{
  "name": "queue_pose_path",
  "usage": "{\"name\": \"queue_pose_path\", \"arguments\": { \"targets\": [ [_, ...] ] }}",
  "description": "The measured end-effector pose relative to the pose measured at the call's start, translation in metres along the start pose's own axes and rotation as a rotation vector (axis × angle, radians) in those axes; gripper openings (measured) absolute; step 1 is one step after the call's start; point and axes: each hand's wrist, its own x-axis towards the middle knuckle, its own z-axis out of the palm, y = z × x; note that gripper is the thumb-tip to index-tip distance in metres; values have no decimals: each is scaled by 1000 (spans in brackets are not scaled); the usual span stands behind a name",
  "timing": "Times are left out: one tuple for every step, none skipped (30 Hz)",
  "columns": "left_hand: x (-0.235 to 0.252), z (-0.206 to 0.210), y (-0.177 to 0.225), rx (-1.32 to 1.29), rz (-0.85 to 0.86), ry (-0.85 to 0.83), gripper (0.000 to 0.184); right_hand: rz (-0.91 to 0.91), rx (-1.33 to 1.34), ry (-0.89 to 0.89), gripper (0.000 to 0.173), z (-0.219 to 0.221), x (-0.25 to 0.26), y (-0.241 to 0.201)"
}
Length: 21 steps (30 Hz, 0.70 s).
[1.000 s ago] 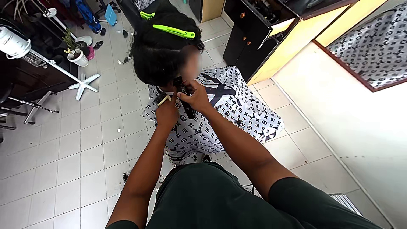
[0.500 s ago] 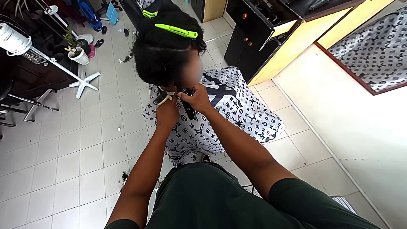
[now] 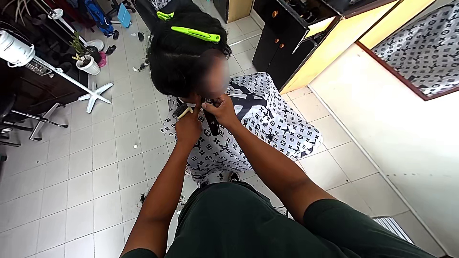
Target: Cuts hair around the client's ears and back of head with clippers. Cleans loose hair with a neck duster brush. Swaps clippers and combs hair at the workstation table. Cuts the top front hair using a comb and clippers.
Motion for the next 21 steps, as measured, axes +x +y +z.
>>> {"name": "queue_pose_path", "arguments": {
  "targets": [
    [0,1,0,2,2,10,62,-9,2,-5,21,0,1,0],
    [0,1,-1,3,8,24,60,-15,3,-7,21,1,2,0],
    [0,2,-1,3,14,37,59,-17,2,-7,21,1,2,-1],
    [0,2,-1,4,11,35,58,-17,-2,-4,21,2,3,-1],
    [0,1,0,8,4,24,57,-16,-1,-1,21,2,3,-1],
    [0,1,0,12,-4,10,59,-10,1,8,20,2,4,-1],
    [0,0,0,18,-9,1,61,4,5,22,19,2,4,0],
    [0,-1,0,19,-8,-6,65,26,14,34,18,2,4,0],
    [0,-1,0,21,-2,-6,70,46,30,47,17,1,3,1],
    [0,-1,0,17,2,-6,75,57,48,53,17,1,2,2],
    [1,0,-1,14,5,-5,77,55,60,56,17,1,0,3],
    [1,0,-2,10,8,1,77,45,64,53,18,1,-1,3],
    [1,1,-2,8,9,3,76,31,61,47,18,1,-1,4],
    [1,0,-2,10,7,-2,73,17,56,38,19,2,-1,3],
    [0,0,-2,10,8,2,70,9,49,28,20,2,-1,2],
    [0,1,-2,5,9,9,65,4,40,19,20,3,-1,1],
    [0,2,-2,0,10,14,62,-1,29,14,21,4,0,0],
    [0,1,-2,-4,11,17,59,0,20,16,21,4,1,0],
    [0,2,-2,-4,12,22,59,8,15,23,20,5,1,-1],
    [0,3,-2,0,17,30,60,20,16,35,20,5,2,0],
    [0,2,-2,6,13,21,64,34,30,51,18,5,2,1]
  ]
}}
